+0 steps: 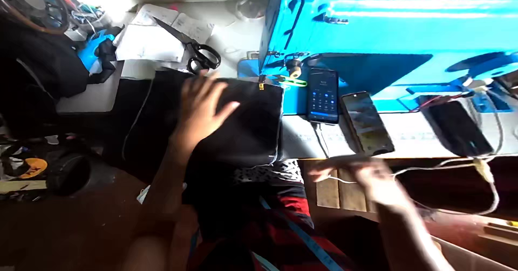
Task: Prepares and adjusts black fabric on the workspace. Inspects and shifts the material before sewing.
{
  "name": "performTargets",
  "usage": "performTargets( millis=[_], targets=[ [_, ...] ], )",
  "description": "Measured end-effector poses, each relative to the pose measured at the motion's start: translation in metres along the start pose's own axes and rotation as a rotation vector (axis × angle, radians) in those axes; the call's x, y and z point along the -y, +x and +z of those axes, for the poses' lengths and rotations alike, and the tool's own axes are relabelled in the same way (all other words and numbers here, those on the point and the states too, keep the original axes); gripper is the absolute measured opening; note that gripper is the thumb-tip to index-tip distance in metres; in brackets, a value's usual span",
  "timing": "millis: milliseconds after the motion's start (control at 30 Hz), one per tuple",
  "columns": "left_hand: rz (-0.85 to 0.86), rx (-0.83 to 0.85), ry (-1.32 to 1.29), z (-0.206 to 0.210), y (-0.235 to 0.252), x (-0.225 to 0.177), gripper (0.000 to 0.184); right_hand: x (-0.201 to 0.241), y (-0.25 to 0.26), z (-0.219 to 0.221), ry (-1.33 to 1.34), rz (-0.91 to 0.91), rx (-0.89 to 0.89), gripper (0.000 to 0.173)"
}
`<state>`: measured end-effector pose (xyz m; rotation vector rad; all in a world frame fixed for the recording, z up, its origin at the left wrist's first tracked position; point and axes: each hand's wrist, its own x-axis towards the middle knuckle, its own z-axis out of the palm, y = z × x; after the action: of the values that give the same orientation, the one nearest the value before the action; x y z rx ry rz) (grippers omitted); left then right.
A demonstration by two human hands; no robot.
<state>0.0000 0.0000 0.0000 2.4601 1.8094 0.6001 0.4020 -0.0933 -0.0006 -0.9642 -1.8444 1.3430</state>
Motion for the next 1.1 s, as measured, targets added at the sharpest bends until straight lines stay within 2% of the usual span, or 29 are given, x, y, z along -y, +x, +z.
performTargets(
  millis=[67, 133, 167, 233, 333, 400, 467, 567, 600, 667, 767, 800, 933, 1100],
  targets=[
    [-0.275, -0.068, 0.022, -0.033, -0.043, 0.025, 0.061, -0.036, 0.001, 0.044, -0.019, 0.135, 0.081, 0.061],
    [-0.578, -0.05, -0.031, -0.055, -0.082, 0.049, 0.065, -0.064, 0.008, 0.073, -0.035, 0.186, 0.04, 0.055],
    [-0.703, -0.043, -0.083, -0.061, -0.095, 0.058, 0.067, -0.071, 0.013, 0.085, 0.023, 0.164, -0.015, 0.051],
    [-0.803, -0.067, -0.182, -0.064, -0.109, 0.07, 0.067, -0.075, 0.021, 0.11, 0.189, 0.066, -0.115, 0.038],
    [-0.78, -0.068, -0.253, -0.055, -0.112, 0.089, 0.068, -0.063, 0.028, 0.142, 0.436, 0.066, -0.257, 0.013],
    [-0.766, -0.079, -0.274, -0.05, -0.11, 0.095, 0.07, -0.061, 0.03, 0.158, 0.539, 0.128, -0.38, 0.013],
    [-0.759, -0.081, -0.272, -0.047, -0.107, 0.1, 0.071, -0.063, 0.03, 0.17, 0.594, 0.215, -0.437, 0.022],
    [-0.723, -0.088, -0.244, -0.044, -0.102, 0.109, 0.074, -0.073, 0.033, 0.174, 0.676, 0.277, -0.447, 0.058],
    [-0.699, -0.091, -0.242, -0.042, -0.1, 0.113, 0.075, -0.073, 0.035, 0.173, 0.699, 0.279, -0.426, 0.063],
    [-0.657, -0.094, -0.249, -0.04, -0.097, 0.122, 0.077, -0.067, 0.037, 0.172, 0.759, 0.274, -0.36, 0.052],
    [-0.658, -0.081, -0.269, -0.043, -0.091, 0.126, 0.078, -0.054, 0.037, 0.176, 0.778, 0.246, -0.334, 0.017],
    [-0.669, -0.071, -0.275, -0.044, -0.089, 0.126, 0.079, -0.049, 0.038, 0.177, 0.756, 0.249, -0.363, 0.012],
    [-0.681, -0.041, -0.298, -0.049, -0.089, 0.125, 0.079, -0.033, 0.042, 0.175, 0.587, 0.294, -0.482, 0.008],
    [-0.695, -0.048, -0.299, -0.048, -0.088, 0.124, 0.079, -0.03, 0.039, 0.169, 0.485, 0.328, -0.447, 0.006]
  ],
)
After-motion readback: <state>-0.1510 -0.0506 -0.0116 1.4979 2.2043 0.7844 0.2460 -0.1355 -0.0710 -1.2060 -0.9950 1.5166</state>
